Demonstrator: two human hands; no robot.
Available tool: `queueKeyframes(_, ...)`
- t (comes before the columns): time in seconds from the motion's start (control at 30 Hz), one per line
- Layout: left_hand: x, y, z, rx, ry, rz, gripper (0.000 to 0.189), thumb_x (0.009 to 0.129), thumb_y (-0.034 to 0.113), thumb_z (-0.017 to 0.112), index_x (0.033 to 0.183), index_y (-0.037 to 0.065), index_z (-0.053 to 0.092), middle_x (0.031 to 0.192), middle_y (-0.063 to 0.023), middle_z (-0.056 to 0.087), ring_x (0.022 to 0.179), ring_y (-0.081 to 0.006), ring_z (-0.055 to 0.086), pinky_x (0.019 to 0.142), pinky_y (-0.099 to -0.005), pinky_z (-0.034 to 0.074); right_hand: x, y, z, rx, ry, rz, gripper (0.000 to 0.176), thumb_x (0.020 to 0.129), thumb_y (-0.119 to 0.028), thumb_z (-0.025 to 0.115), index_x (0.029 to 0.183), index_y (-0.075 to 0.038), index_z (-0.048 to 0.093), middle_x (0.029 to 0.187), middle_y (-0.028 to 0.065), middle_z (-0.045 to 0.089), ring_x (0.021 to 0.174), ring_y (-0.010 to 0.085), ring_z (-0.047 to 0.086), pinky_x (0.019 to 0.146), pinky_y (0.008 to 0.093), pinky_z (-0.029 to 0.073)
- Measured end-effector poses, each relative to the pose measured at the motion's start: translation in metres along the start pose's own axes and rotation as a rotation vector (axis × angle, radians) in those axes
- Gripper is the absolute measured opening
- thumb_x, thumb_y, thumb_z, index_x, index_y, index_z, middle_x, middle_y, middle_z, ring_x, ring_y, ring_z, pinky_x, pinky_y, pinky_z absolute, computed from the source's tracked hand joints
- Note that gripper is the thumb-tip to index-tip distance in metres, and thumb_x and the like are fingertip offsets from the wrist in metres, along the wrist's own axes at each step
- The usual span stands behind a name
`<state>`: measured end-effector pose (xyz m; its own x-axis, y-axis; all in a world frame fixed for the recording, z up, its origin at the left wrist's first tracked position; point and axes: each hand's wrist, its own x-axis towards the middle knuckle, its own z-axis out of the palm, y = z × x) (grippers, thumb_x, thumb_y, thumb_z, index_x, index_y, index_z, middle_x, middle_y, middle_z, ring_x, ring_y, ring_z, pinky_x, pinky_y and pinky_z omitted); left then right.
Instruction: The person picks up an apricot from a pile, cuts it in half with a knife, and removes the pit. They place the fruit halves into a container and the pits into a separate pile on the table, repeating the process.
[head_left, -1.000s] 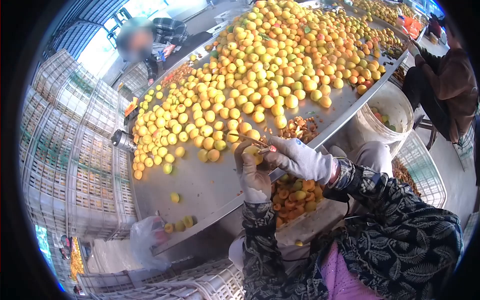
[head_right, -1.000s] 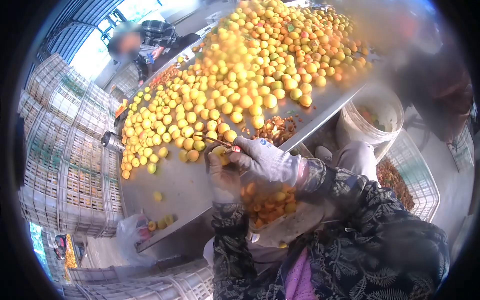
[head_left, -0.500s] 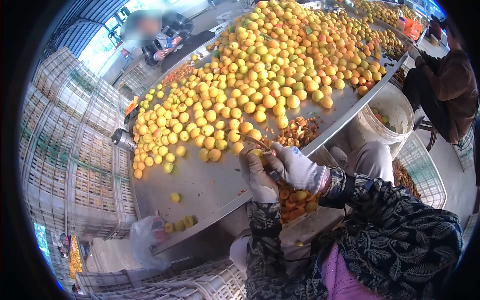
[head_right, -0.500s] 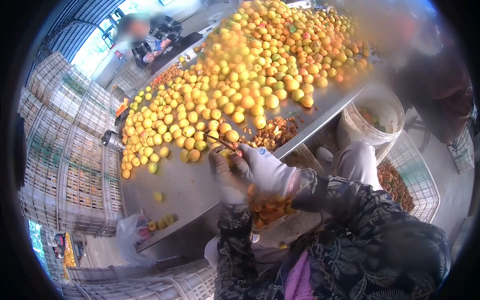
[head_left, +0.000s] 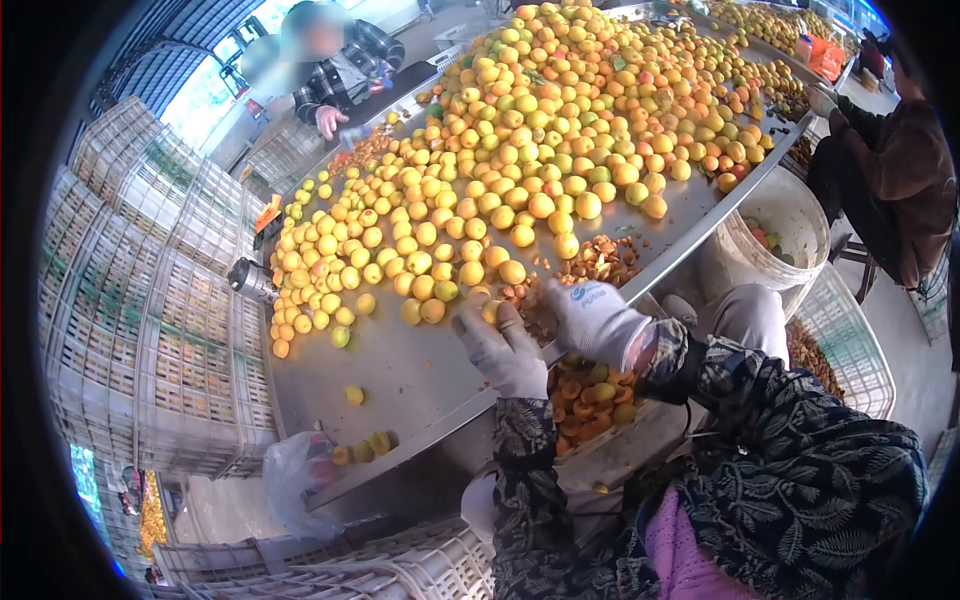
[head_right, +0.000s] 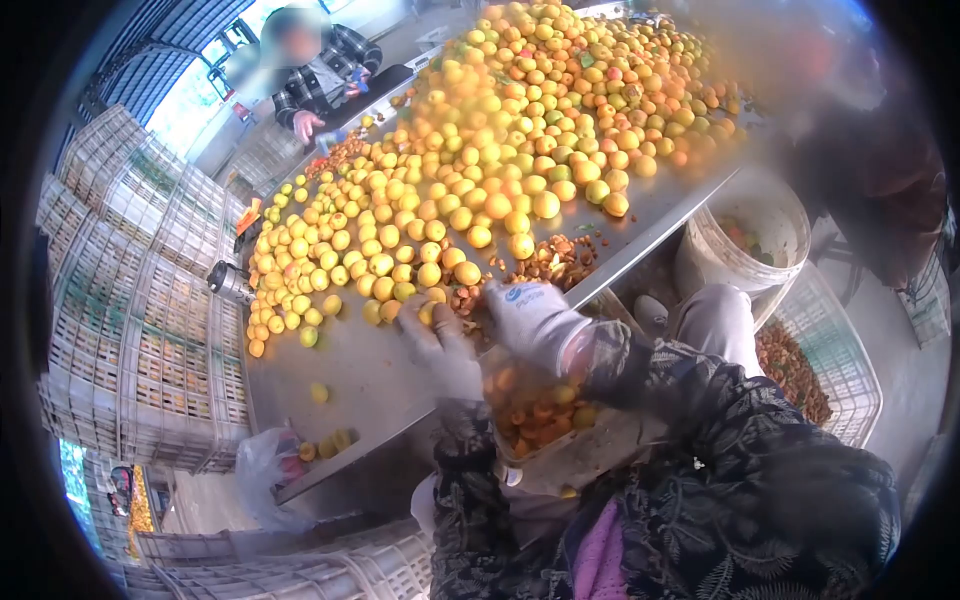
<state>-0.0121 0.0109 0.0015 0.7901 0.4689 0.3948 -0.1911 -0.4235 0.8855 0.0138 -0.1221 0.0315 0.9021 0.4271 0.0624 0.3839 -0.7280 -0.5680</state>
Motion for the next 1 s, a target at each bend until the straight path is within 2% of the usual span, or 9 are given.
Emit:
queueKeyframes(0.03, 0.002, 0.003, -0.003, 0.050, 0.072, 0.126, 0.020, 0.100, 0.014, 0.047, 0.116, 0.004, 0.050, 0.097, -0.0050, 0.056, 0.085, -0.0142, 0.055, 0.075, -0.0279, 0.048, -0.003, 0.002, 0.000, 0.002, 0.001, 0.000, 0.025, 0.094, -0.022, 0.055, 0.102, 0.001, 0.052, 0.085, 0.0220, 0.066, 0.082, 0.0408, 0.064, 0.069, 0.0455, 0.050)
queueKeyframes(0.1, 0.007, -0.008, -0.009, -0.327, -0.032, -0.034, 0.024, 0.101, 0.019, 0.048, 0.118, 0.002, 0.052, 0.108, -0.0079, 0.057, 0.098, -0.0193, 0.056, 0.086, -0.0329, 0.048, -0.006, 0.008, -0.003, 0.024, 0.154, -0.014, 0.025, 0.094, -0.024, 0.055, 0.102, 0.000, 0.052, 0.083, 0.0217, 0.065, 0.083, 0.0410, 0.065, 0.069, 0.0453, 0.050)
queueKeyframes(0.17, 0.006, 0.003, -0.017, -0.996, -0.238, -0.481, 0.034, 0.101, 0.029, 0.050, 0.121, 0.001, 0.052, 0.113, -0.0104, 0.059, 0.098, -0.0227, 0.058, 0.086, -0.0365, 0.050, -0.016, 0.008, 0.004, 0.199, 0.124, -0.055, 0.027, 0.096, -0.026, 0.054, 0.102, 0.000, 0.053, 0.082, 0.0221, 0.064, 0.083, 0.0415, 0.064, 0.068, 0.0450, 0.050)
queueKeyframes(0.3, 0.005, 0.000, -0.019, -1.319, -0.362, -0.689, 0.034, 0.100, 0.031, 0.053, 0.119, 0.004, 0.053, 0.113, -0.0104, 0.060, 0.101, -0.0256, 0.062, 0.085, -0.0403, 0.055, -0.026, -0.001, 0.001, 0.357, 0.028, -0.074, 0.031, 0.099, -0.031, 0.051, 0.103, -0.001, 0.054, 0.080, 0.0230, 0.062, 0.082, 0.0431, 0.063, 0.067, 0.0442, 0.048)
queueKeyframes(0.43, 0.002, -0.013, -0.015, -1.290, -0.336, -0.650, 0.034, 0.100, 0.031, 0.051, 0.120, 0.004, 0.053, 0.113, -0.0104, 0.060, 0.099, -0.0263, 0.062, 0.083, -0.0403, 0.055, -0.026, -0.001, 0.006, 0.302, -0.075, 0.037, 0.036, 0.095, -0.026, 0.054, 0.117, 0.002, 0.056, 0.094, 0.0253, 0.067, 0.093, 0.0418, 0.065, 0.077, 0.0462, 0.051)
queueKeyframes(0.53, -0.003, -0.010, -0.014, -1.322, -0.311, -0.711, 0.034, 0.101, 0.032, 0.049, 0.120, 0.004, 0.053, 0.114, -0.0106, 0.059, 0.098, -0.0255, 0.061, 0.081, -0.0388, 0.055, -0.028, 0.007, 0.020, 0.349, -0.004, -0.067, 0.032, 0.098, -0.030, 0.052, 0.106, 0.000, 0.055, 0.076, 0.0213, 0.063, 0.079, 0.0421, 0.064, 0.064, 0.0443, 0.049)
queueKeyframes(0.73, -0.005, -0.033, -0.007, -1.235, -0.348, -0.701, 0.040, 0.101, 0.036, 0.049, 0.124, 0.004, 0.051, 0.116, -0.0105, 0.058, 0.098, -0.0243, 0.061, 0.079, -0.0352, 0.054, -0.024, 0.012, 0.022, 0.294, 0.013, -0.074, 0.031, 0.098, -0.028, 0.051, 0.107, 0.001, 0.057, 0.080, 0.0205, 0.066, 0.079, 0.0398, 0.066, 0.066, 0.0423, 0.050)
queueKeyframes(0.9, -0.008, -0.013, -0.006, -1.544, -0.442, -0.731, 0.050, 0.100, 0.039, 0.049, 0.134, 0.002, 0.043, 0.119, -0.0115, 0.058, 0.108, -0.0248, 0.058, 0.089, -0.0388, 0.051, -0.027, 0.009, -0.004, 0.511, -0.039, -0.114, 0.034, 0.099, -0.030, 0.051, 0.113, 0.001, 0.057, 0.084, 0.0209, 0.065, 0.082, 0.0363, 0.067, 0.070, 0.0398, 0.050)
queueKeyframes(1.0, -0.003, -0.009, -0.002, -1.410, -0.499, -0.575, 0.049, 0.100, 0.035, 0.050, 0.134, 0.001, 0.043, 0.122, -0.0120, 0.057, 0.110, -0.0271, 0.056, 0.095, -0.0420, 0.048, -0.033, 0.004, -0.015, 0.511, -0.021, -0.049, 0.037, 0.097, -0.029, 0.050, 0.117, 0.002, 0.057, 0.093, 0.0227, 0.067, 0.092, 0.0374, 0.066, 0.078, 0.0421, 0.050)
